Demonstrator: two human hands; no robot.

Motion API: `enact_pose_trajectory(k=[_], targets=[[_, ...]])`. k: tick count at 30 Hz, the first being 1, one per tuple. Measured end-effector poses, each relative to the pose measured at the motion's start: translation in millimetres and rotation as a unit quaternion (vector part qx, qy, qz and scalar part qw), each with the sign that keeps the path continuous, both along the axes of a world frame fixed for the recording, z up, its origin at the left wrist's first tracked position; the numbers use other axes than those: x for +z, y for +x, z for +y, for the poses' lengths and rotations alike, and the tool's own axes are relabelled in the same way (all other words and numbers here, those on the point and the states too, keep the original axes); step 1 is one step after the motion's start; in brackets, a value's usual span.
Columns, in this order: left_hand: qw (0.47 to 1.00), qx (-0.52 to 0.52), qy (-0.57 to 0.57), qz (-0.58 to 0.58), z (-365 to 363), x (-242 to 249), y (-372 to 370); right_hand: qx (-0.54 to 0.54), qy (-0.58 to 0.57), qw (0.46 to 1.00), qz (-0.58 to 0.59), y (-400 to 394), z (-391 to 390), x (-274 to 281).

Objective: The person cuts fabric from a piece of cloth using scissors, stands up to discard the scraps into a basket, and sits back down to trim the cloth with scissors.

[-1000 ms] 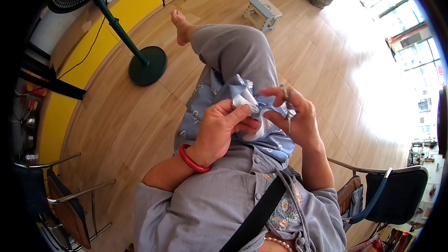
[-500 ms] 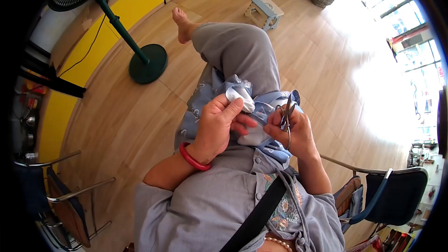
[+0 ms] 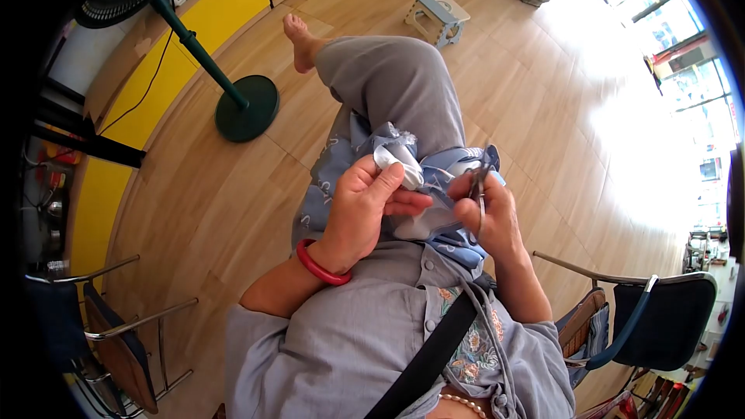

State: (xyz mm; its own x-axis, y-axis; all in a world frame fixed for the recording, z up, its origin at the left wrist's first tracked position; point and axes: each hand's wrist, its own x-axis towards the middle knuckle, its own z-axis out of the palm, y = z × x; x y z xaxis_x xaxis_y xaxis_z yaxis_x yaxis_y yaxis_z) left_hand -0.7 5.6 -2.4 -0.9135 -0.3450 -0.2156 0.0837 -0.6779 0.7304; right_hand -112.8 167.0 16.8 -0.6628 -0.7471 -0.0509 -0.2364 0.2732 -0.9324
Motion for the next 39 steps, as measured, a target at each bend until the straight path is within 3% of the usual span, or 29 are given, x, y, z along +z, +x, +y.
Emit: enact_pose_trajectory(k=[2, 4, 6, 8, 11, 21, 39], targets=[[1.0, 0.004, 0.001, 0.005, 0, 0, 0, -0.062, -0.144, 0.987, 0.031, 2, 4, -5], [1.0, 0.005, -0.005, -0.002, -1, 0, 0, -0.063, -0.129, 0.987, 0.069, 0, 9, 4], [1.0, 0.006, -0.004, 0.002, -1, 0, -1, 0.046, -0.14, 0.979, -0.143, 4, 20, 7], [1.0, 0.006, -0.004, 0.006, 0, 1, -1, 0.102, -0.14, 0.93, -0.325, 18, 22, 6], [1.0, 0.011, -0.008, 0.011, 0, 3, -1, 0.136, -0.015, 0.92, -0.368, 26, 19, 8], [1.0, 0.026, -0.004, 0.003, 1, 4, -3, 0.163, 0.052, 0.919, -0.355, 24, 13, 2], [1.0, 0.027, -0.001, 0.006, 2, 5, -2, 0.129, 0.031, 0.939, -0.317, 29, 7, 4]])
